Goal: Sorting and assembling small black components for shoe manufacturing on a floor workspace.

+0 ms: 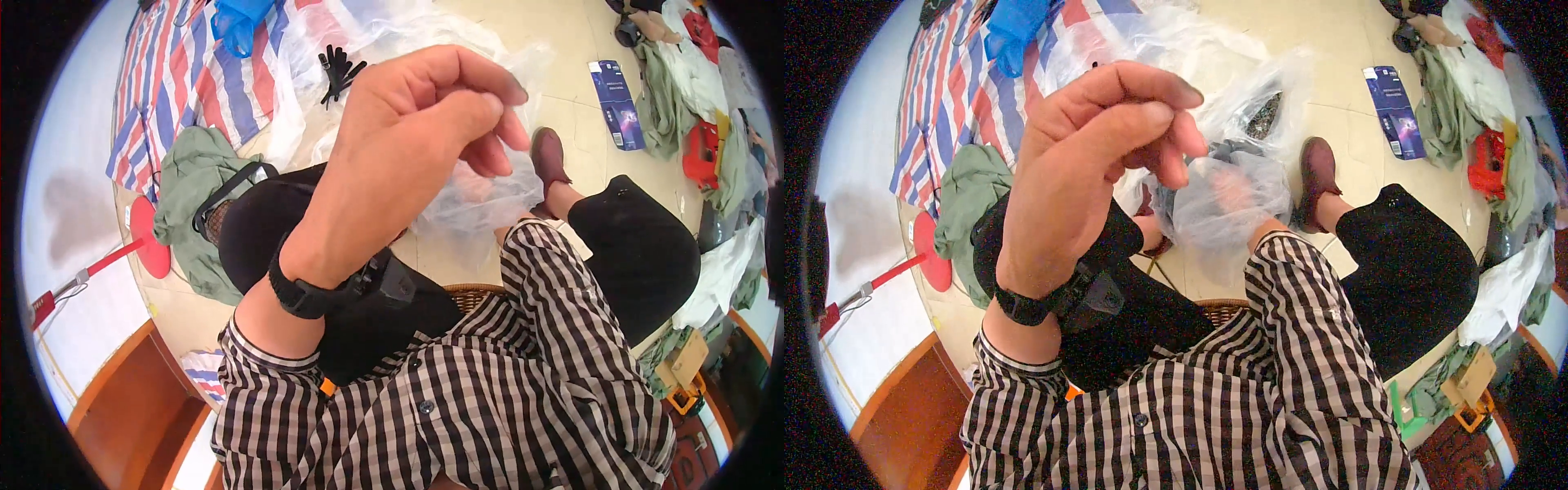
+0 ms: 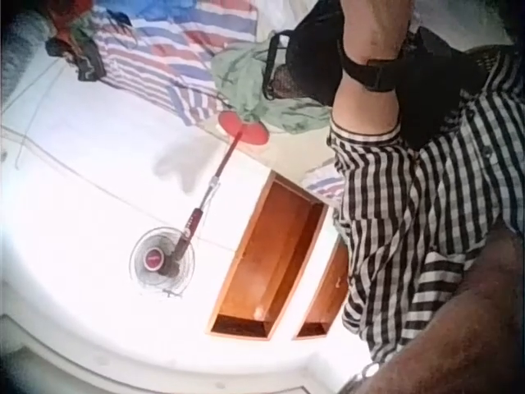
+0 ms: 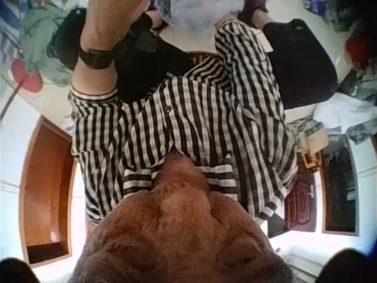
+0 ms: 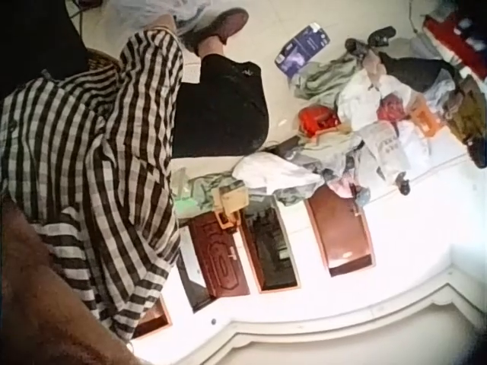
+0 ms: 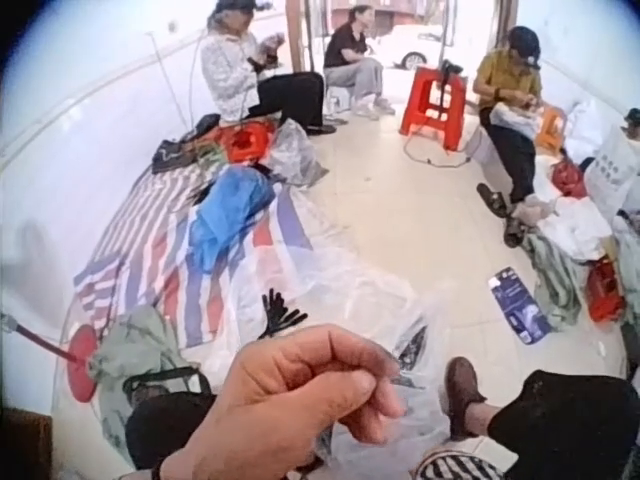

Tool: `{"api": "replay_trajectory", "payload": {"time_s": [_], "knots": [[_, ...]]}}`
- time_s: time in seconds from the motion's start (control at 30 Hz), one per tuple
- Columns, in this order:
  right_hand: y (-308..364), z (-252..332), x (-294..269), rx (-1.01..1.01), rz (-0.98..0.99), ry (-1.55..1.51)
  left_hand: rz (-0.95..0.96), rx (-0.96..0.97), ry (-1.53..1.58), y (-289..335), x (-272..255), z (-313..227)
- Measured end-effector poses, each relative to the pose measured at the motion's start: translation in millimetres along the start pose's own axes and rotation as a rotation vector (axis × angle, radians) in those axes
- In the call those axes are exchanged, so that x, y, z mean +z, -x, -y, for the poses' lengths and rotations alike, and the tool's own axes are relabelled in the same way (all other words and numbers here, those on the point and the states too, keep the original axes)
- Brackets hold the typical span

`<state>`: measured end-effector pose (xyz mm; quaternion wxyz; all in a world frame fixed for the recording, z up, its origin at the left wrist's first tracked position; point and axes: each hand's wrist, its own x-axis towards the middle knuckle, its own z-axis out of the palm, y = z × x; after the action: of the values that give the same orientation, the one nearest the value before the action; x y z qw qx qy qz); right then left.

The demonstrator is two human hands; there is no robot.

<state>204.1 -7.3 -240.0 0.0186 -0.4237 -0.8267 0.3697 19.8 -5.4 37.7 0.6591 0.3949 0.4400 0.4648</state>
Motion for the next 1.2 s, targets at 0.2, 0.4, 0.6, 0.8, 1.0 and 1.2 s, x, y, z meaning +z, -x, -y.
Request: {"api": "replay_trajectory", "payload": {"time_s": [0.2,0.4,0.6,0.8,1.0,1.2], "knots": [[8,2,3,0.068,0.059,0.095,0.02,-0.009,-0.024,-1,0,0],[10,10,-1,0.125,0.096,0.202,0.049,0.035,-0.08,-2,-4,0],[7,40,0,0.173,0.25,0.303,0.077,0.043,-0.091,-4,-7,9],[7,45,-17,0.185,0.112,0.357,0.141,0.065,-0.121,-4,-4,11],[6,46,-31,0.219,0.292,0.281,0.12,0.057,-0.17,-4,-11,14],[7,48,-45,-0.046,0.348,-0.296,0.097,0.012,-0.18,1,-18,21]]}}
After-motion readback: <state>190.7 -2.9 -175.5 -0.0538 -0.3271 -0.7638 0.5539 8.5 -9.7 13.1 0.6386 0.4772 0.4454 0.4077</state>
